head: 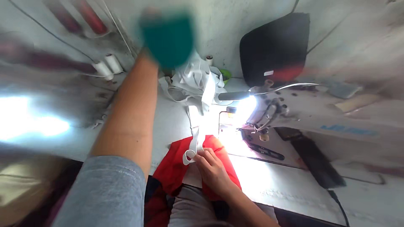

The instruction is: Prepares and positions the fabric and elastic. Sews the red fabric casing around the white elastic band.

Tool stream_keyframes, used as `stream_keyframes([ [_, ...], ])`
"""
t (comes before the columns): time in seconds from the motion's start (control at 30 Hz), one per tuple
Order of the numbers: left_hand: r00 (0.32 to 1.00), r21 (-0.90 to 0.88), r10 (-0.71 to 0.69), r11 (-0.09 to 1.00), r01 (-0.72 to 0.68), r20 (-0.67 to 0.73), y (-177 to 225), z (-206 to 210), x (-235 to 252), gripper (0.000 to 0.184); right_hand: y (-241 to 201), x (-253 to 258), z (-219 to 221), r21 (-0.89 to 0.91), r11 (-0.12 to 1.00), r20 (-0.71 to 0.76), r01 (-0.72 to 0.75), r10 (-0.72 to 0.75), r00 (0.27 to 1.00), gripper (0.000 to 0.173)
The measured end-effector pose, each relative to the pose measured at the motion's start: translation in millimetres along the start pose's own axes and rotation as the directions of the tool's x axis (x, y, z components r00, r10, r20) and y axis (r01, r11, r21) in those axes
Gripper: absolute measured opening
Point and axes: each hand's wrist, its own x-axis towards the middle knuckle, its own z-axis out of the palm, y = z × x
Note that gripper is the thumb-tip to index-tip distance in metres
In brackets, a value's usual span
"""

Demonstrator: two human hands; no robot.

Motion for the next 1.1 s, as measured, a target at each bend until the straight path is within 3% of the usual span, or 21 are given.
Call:
stream_keyframes([
  [0.07, 1.000, -0.158, 0.027, 0.987, -0.026, 0.006, -2.5, 4.0, 18.1, 0.038, 0.0, -1.3, 0.2, -0.014, 1.000, 0.002, 0.005, -0.005, 1.000, 0.016],
  [0.17, 0.951, -0.168, 0.093, 0.985, -0.045, 0.295, -13.8, 12.5, -5.7, 0.059, 0.6, -0.7, -2.3, 0.017, 0.998, -0.051, -0.061, 0.062, 0.997, 0.018],
  [0.23, 0.877, -0.042, 0.282, 0.956, -0.289, 0.389, -46.4, 20.9, -47.4, 0.066, 2.5, 0.2, -5.2, 0.029, 0.993, -0.083, -0.114, 0.116, 0.990, 0.018],
  [0.27, 0.827, 0.003, 0.396, 0.901, -0.433, 0.399, -64.4, 26.0, -75.5, 0.055, 3.6, 0.3, -5.1, 0.026, 0.992, -0.088, -0.123, 0.125, 0.988, 0.019],
  [0.33, 0.715, 0.163, 0.121, 0.935, -0.314, 0.688, -51.3, 24.6, -149.4, 0.044, 2.9, 0.8, -3.3, 0.021, 0.994, -0.075, -0.109, 0.110, 0.991, 0.019],
  [0.37, 0.660, 0.235, -0.003, 0.936, -0.262, 0.751, -57.5, 37.3, -184.4, 0.044, 1.4, 0.9, -3.1, 0.016, 0.996, -0.047, -0.093, 0.093, 0.995, 0.019],
  [0.43, 0.639, 0.361, -0.127, 0.899, -0.249, 0.758, -84.6, 67.4, -241.6, 0.051, -0.8, 1.5, -2.6, -0.009, 0.999, 0.003, -0.048, 0.048, 0.999, 0.020],
  [0.5, 0.646, 0.422, -0.206, 0.885, -0.197, 0.735, -100.7, 82.5, -266.4, 0.055, -2.4, 1.2, -3.1, -0.009, 0.999, 0.035, -0.044, 0.044, 0.998, 0.021],
  [0.6, 0.785, 0.251, -0.093, 0.965, -0.081, 0.612, -119.6, 80.7, -267.9, 0.037, -1.6, -1.6, -7.4, 0.109, 0.977, 0.025, -0.183, 0.181, 0.983, 0.026],
  [0.67, 0.873, 0.066, -0.008, 0.997, -0.028, 0.487, -124.1, 67.5, -263.8, 0.035, 2.2, -3.0, -11.9, 0.214, 0.910, 0.020, -0.355, 0.359, 0.933, 0.027],
  [0.73, 0.927, -0.115, 0.025, 0.993, 0.020, 0.375, -115.0, 45.5, -257.8, 0.037, 4.6, 1.9, -17.5, 0.291, 0.748, 0.052, -0.597, 0.610, 0.790, 0.033],
  [0.8, 0.952, -0.337, 0.066, 0.941, 0.041, 0.299, -105.9, 19.4, -265.3, 0.035, 8.2, 6.4, -20.4, 0.344, 0.629, 0.042, -0.698, 0.732, 0.680, 0.034],
  [0.9, 0.952, -0.601, 0.177, 0.799, 0.010, 0.251, -81.9, -28.6, -306.7, 0.032, 8.1, 6.4, -18.8, 0.320, 0.736, -0.101, -0.596, 0.652, 0.751, 0.033],
  [0.97, 0.928, -0.721, 0.218, 0.689, 0.072, 0.302, -68.1, -47.2, -336.4, 0.030, 5.5, 5.4, -17.2, 0.313, 0.787, -0.123, -0.533, 0.589, 0.798, 0.032],
  [1.03, 0.855, -0.746, 0.229, 0.621, 0.240, 0.465, -57.5, -55.3, -364.7, 0.028, 4.7, 4.9, -18.1, 0.368, 0.786, -0.108, -0.497, 0.567, 0.817, 0.031],
  [1.1, 0.734, -0.684, 0.234, 0.610, 0.400, 0.638, -56.1, -46.1, -382.8, 0.025, 6.5, 3.1, -23.1, 0.544, 0.712, -0.074, -0.444, 0.567, 0.820, 0.034],
])
